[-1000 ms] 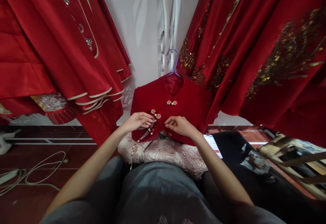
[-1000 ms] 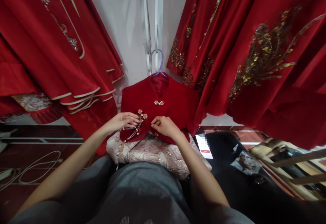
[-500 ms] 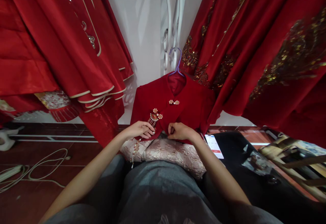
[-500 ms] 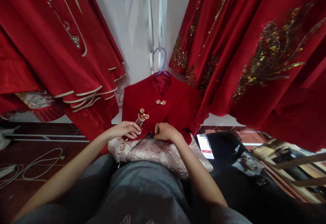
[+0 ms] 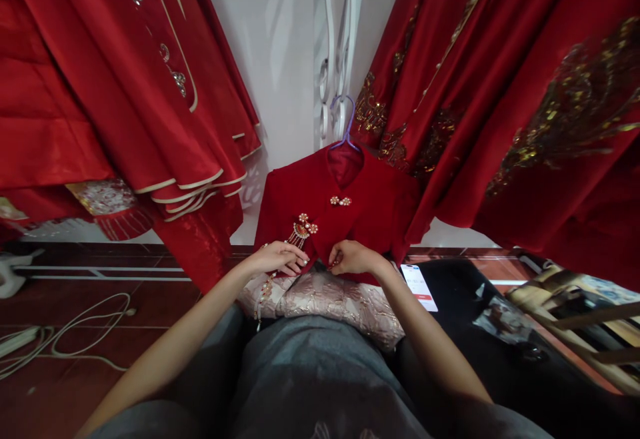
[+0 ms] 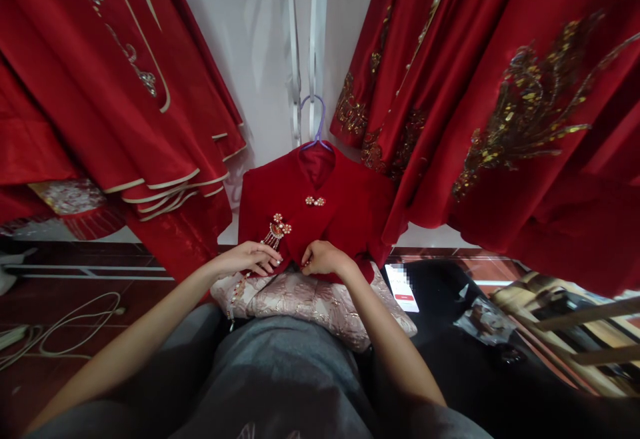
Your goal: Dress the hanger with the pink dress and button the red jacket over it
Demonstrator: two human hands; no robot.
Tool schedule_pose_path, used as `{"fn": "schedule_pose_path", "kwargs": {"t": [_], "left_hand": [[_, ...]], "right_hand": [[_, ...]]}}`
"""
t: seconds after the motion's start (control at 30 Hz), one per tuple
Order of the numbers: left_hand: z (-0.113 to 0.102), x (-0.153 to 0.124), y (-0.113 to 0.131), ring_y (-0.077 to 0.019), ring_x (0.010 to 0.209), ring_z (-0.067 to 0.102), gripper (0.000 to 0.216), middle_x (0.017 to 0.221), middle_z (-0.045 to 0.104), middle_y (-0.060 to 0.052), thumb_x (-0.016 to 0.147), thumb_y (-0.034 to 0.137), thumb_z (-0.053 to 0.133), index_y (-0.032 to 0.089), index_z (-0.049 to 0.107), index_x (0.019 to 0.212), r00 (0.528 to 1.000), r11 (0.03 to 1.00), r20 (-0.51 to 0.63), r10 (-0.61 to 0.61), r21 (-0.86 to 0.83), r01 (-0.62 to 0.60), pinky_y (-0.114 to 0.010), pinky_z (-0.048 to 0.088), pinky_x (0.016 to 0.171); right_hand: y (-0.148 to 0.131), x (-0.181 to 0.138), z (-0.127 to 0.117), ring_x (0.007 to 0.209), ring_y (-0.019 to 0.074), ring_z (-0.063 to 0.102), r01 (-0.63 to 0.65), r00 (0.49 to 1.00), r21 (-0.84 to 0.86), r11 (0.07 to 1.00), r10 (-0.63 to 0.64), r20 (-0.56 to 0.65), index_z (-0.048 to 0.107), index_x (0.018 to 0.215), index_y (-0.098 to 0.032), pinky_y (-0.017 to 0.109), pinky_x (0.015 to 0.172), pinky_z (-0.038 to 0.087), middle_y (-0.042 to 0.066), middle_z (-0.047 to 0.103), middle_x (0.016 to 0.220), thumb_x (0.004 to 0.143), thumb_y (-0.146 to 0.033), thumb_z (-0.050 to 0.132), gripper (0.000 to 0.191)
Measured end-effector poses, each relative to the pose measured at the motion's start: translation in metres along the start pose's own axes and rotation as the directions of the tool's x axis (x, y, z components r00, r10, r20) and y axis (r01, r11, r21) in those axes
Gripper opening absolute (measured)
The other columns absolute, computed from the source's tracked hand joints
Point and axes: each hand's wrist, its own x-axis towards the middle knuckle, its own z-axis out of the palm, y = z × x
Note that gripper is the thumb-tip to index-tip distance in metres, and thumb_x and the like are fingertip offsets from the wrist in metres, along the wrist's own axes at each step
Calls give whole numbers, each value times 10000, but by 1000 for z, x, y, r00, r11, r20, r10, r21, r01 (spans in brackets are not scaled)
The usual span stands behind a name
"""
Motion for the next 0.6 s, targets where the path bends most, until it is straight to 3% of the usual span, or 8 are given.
{"fn": "schedule_pose_path", "kwargs": {"t": [0.17,0.27,0.4,0.6], "left_hand": [[1,1,-1,-154,798,660,247,941,703,-92,770,300,657,130,711,941,1000,1000,-8,1,-8,-1,-318,559,770],[2,2,-1,-140,779,660,212,911,710,-80,751,261,663,124,715,904,1000,1000,-20,2,-30,-2,-305,555,776],[5,5,0,-132,765,668,159,818,717,-63,728,238,687,114,713,825,997,999,-74,4,-49,-8,-306,541,817],[8,7,-3,-147,773,678,215,783,731,-65,655,271,759,107,719,790,992,998,-120,27,-52,-34,-317,535,840]], "right_hand": [[0,2,3,717,138,649,98,995,136,986,-95,-30,707,835,-133,207,650,482,34,724,783,628,-140,715,207],[-7,4,10,731,128,649,184,980,208,961,-162,-116,699,851,-132,206,676,493,33,720,792,648,-148,714,205],[-18,10,23,745,126,658,188,962,227,956,-133,-239,694,871,-126,206,696,508,48,726,821,688,-139,707,184],[-26,9,27,755,125,673,170,958,222,960,-108,-266,707,881,-123,201,705,518,67,738,849,755,-155,688,131]]}}
